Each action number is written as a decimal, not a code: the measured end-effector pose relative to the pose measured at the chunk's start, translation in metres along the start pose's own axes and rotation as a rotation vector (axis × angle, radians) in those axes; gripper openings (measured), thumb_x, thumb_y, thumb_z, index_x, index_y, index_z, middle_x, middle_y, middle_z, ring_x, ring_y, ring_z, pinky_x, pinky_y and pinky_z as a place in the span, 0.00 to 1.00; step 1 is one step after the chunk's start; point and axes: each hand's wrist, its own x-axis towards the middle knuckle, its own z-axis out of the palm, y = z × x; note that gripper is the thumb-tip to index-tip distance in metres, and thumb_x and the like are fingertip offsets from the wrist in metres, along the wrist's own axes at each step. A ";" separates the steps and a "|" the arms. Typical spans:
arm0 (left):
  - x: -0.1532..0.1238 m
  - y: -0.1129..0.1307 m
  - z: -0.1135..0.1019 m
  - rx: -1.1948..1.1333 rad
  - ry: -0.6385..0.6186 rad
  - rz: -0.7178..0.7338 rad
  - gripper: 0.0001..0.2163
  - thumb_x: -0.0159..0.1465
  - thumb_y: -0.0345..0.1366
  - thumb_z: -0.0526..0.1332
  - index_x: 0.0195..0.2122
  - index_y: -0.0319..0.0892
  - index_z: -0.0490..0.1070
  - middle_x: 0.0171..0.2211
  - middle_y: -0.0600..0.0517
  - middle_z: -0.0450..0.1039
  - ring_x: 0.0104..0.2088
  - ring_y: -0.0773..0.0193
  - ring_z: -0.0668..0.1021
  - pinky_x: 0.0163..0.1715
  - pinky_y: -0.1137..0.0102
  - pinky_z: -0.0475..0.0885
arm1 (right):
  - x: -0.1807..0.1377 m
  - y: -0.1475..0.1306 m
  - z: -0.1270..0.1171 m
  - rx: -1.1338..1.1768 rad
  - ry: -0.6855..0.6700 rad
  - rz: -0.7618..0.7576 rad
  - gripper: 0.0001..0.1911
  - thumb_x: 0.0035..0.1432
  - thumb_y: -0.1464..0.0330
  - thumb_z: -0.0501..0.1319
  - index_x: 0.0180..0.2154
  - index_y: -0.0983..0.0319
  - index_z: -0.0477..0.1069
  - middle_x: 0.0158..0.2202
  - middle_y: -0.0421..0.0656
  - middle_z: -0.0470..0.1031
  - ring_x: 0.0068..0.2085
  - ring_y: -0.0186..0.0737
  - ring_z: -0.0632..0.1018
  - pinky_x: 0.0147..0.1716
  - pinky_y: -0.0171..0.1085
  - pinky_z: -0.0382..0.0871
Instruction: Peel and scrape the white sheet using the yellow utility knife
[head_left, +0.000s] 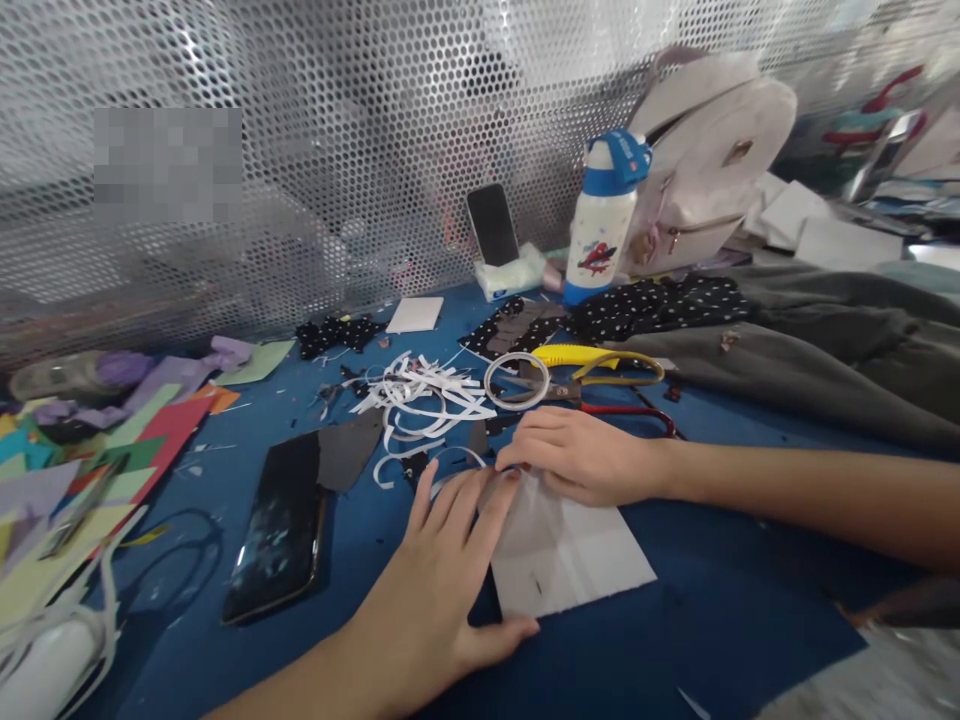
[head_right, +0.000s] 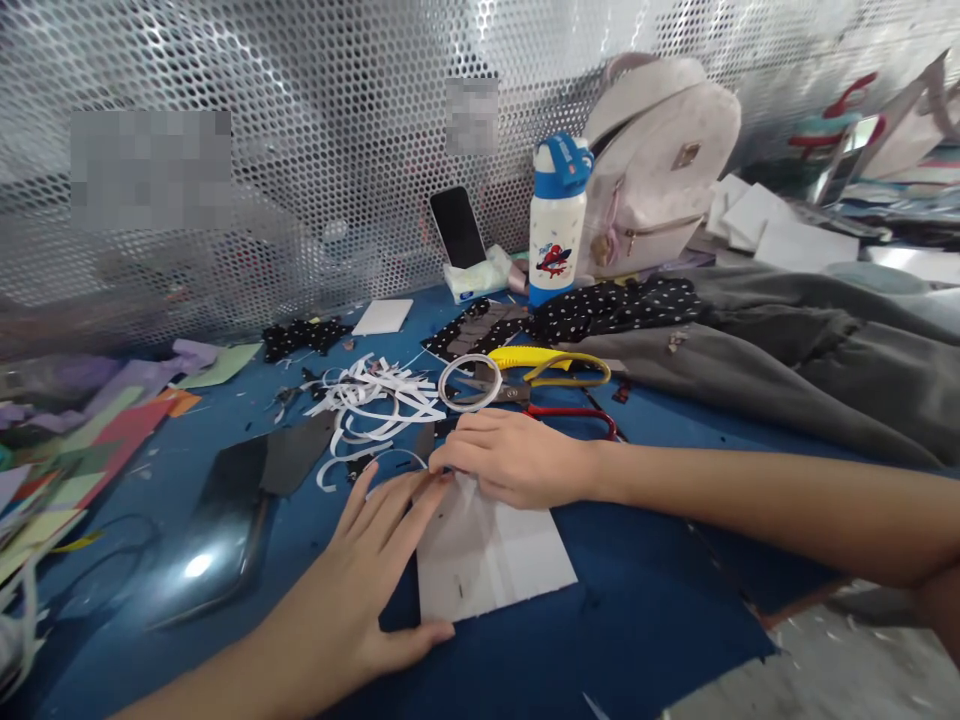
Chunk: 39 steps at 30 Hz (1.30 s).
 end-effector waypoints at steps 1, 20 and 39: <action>0.002 -0.002 -0.001 -0.007 -0.006 0.009 0.49 0.59 0.54 0.68 0.73 0.41 0.42 0.66 0.39 0.59 0.66 0.41 0.63 0.68 0.37 0.43 | 0.000 0.000 0.000 -0.009 0.003 0.012 0.21 0.59 0.81 0.53 0.53 0.68 0.67 0.43 0.51 0.76 0.45 0.47 0.72 0.47 0.46 0.71; -0.012 -0.029 0.019 0.079 0.132 0.062 0.43 0.69 0.60 0.53 0.74 0.35 0.39 0.70 0.44 0.57 0.70 0.51 0.57 0.70 0.53 0.35 | 0.007 0.001 0.006 0.045 0.041 0.118 0.17 0.61 0.81 0.53 0.51 0.69 0.68 0.42 0.50 0.77 0.43 0.46 0.73 0.43 0.43 0.72; -0.011 -0.035 0.024 0.100 0.134 0.076 0.39 0.72 0.56 0.49 0.75 0.38 0.36 0.67 0.46 0.63 0.65 0.49 0.66 0.70 0.53 0.32 | 0.006 0.001 0.002 0.087 -0.010 0.145 0.19 0.60 0.82 0.52 0.51 0.66 0.67 0.41 0.49 0.76 0.42 0.45 0.71 0.42 0.41 0.73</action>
